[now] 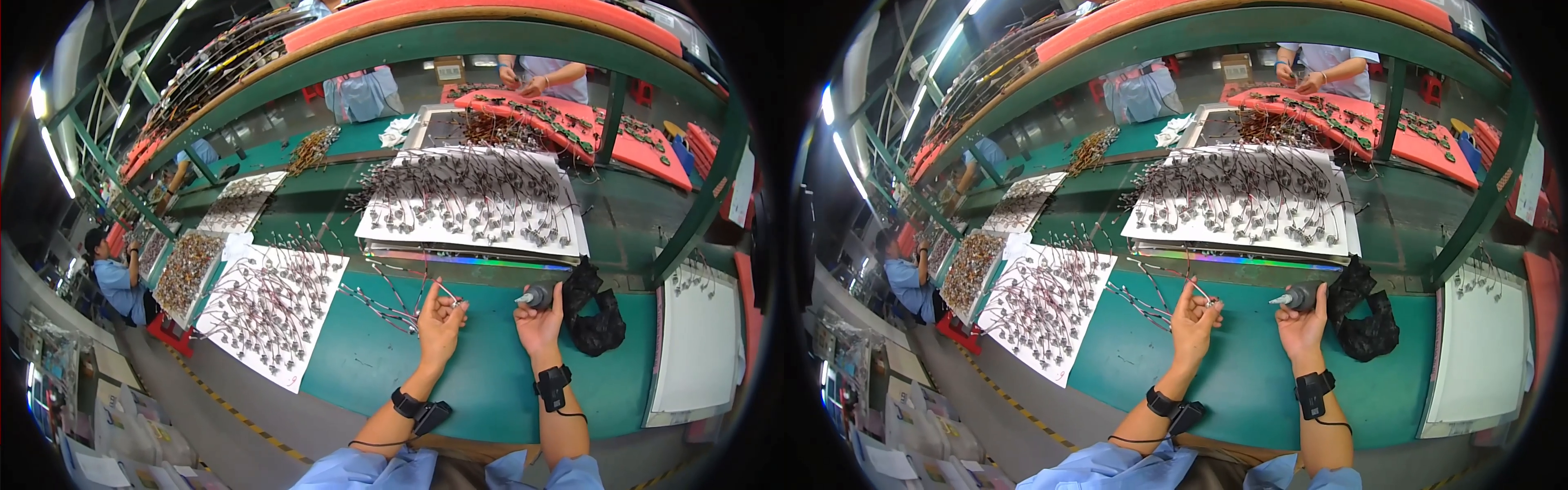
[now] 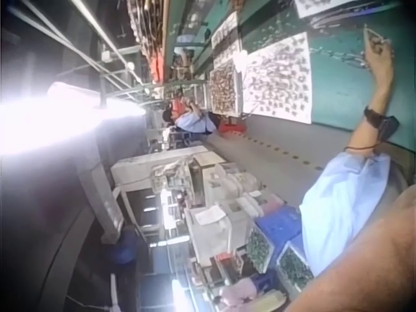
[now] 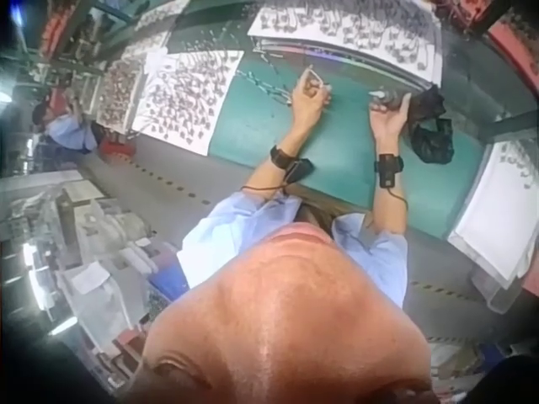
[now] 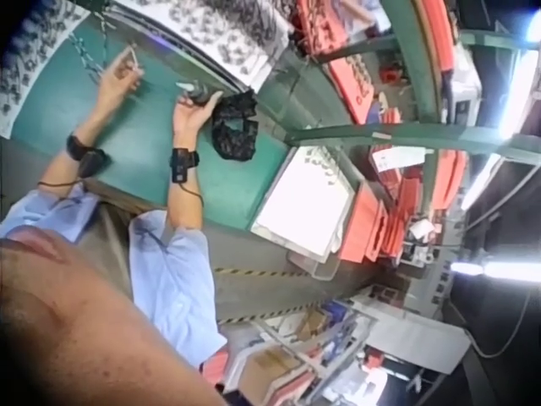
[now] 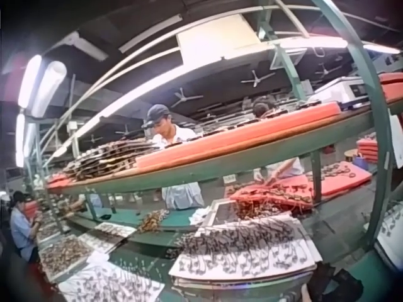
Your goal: The person wipes the tip of a bottle with a cloth, picks up a wire assembly, and applies liquid to the component. They place the assembly onto a tray and repeat the process with another wire assembly.
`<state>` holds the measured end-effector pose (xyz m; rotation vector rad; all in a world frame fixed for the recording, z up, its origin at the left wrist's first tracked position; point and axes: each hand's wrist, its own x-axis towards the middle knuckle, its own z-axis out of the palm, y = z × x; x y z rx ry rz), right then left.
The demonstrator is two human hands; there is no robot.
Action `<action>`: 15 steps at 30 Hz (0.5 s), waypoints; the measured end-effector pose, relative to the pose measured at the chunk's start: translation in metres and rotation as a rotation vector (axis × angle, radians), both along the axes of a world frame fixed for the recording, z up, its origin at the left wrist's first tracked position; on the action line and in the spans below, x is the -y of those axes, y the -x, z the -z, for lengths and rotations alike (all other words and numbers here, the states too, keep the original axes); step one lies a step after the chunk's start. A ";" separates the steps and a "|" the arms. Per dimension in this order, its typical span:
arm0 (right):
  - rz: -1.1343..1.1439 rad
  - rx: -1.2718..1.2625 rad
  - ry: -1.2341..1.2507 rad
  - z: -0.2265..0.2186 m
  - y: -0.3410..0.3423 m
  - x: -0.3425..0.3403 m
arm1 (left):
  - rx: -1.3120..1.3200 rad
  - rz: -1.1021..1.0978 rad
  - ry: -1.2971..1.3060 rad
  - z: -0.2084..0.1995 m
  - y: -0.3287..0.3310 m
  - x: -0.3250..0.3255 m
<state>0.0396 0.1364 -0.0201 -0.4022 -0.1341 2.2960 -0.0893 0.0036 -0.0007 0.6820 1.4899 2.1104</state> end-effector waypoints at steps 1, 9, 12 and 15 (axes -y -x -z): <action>-0.011 0.005 0.001 0.000 0.000 0.000 | 0.005 -0.011 0.001 0.000 0.000 0.000; -0.019 0.003 0.002 -0.002 0.000 0.001 | 0.001 -0.009 0.013 0.004 -0.001 -0.001; -0.004 0.017 0.005 -0.004 0.001 0.000 | -0.044 -0.031 0.011 0.008 0.002 -0.002; -0.008 0.014 -0.003 -0.001 0.000 -0.001 | -0.393 -0.080 0.379 0.009 0.005 0.002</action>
